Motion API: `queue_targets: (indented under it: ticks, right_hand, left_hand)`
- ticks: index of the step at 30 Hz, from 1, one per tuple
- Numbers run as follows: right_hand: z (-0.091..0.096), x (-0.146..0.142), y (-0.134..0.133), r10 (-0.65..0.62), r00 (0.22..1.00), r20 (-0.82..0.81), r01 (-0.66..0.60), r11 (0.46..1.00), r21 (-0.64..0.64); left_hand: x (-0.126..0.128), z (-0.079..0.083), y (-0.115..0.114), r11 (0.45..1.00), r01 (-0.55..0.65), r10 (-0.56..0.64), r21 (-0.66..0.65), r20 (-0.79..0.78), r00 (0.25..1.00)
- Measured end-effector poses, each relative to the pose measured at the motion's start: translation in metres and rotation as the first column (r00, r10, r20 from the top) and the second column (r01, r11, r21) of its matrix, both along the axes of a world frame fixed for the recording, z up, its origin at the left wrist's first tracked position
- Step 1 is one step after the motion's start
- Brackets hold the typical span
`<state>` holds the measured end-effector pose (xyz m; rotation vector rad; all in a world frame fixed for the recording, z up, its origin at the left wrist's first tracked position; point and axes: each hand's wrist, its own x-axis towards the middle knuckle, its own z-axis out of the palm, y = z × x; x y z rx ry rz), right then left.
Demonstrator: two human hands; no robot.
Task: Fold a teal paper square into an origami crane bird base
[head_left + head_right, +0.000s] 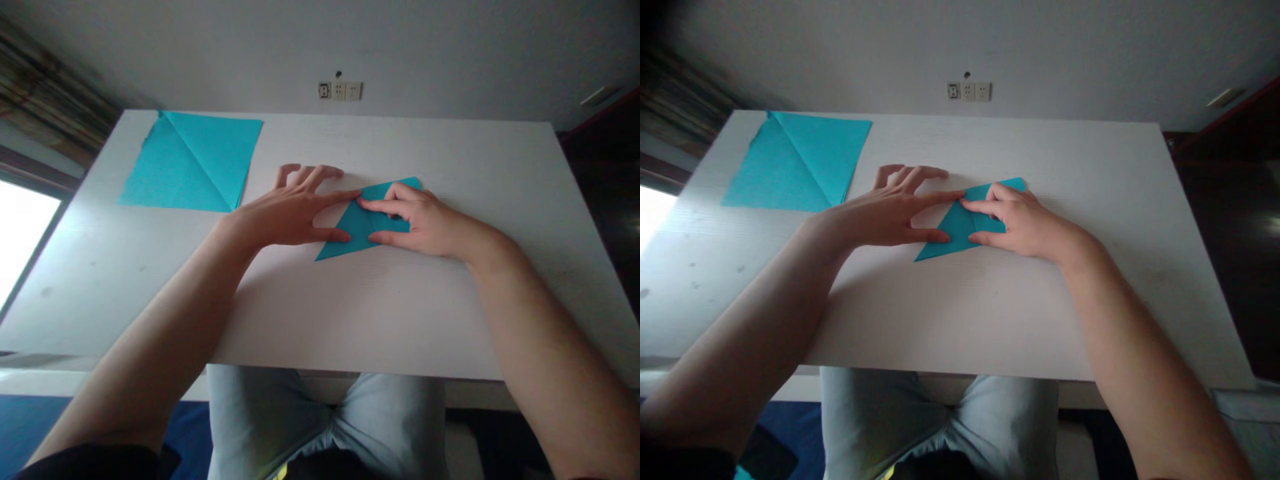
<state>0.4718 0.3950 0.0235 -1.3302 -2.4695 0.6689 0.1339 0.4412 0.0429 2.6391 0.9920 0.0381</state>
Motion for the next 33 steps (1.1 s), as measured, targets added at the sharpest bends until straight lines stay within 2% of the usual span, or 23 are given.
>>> queue_targets:
  ticks: [11,19,21,26,29,33]
  right_hand:
    - [0.001,0.004,0.002,0.013,0.999,-0.03,-0.013,1.0,-0.017]
    - [0.0,0.003,0.004,0.019,1.0,-0.013,-0.019,1.0,-0.006]
    - [0.0,0.002,0.004,0.01,1.0,-0.007,-0.01,1.0,-0.011]
    - [0.004,-0.002,0.003,-0.018,1.0,-0.002,0.018,0.999,-0.038]
    - [0.005,-0.002,0.002,-0.023,1.0,0.003,0.023,0.999,-0.043]
    - [0.003,0.002,0.003,-0.007,1.0,0.007,0.007,0.999,-0.035]
  left_hand:
    - [0.004,0.001,0.009,0.997,-0.007,0.007,-0.073,-0.008,1.0]
    - [0.002,-0.002,0.013,0.998,0.019,-0.017,-0.06,0.024,1.0]
    - [0.006,-0.004,0.013,0.998,-0.008,0.012,-0.055,0.082,0.997]
    - [0.029,-0.008,0.004,0.983,-0.186,0.182,-0.006,0.241,0.953]
    - [0.035,-0.009,0.001,0.978,-0.207,0.202,-0.01,0.263,0.943]
    - [0.024,-0.009,0.007,0.981,-0.191,0.193,-0.034,0.241,0.951]
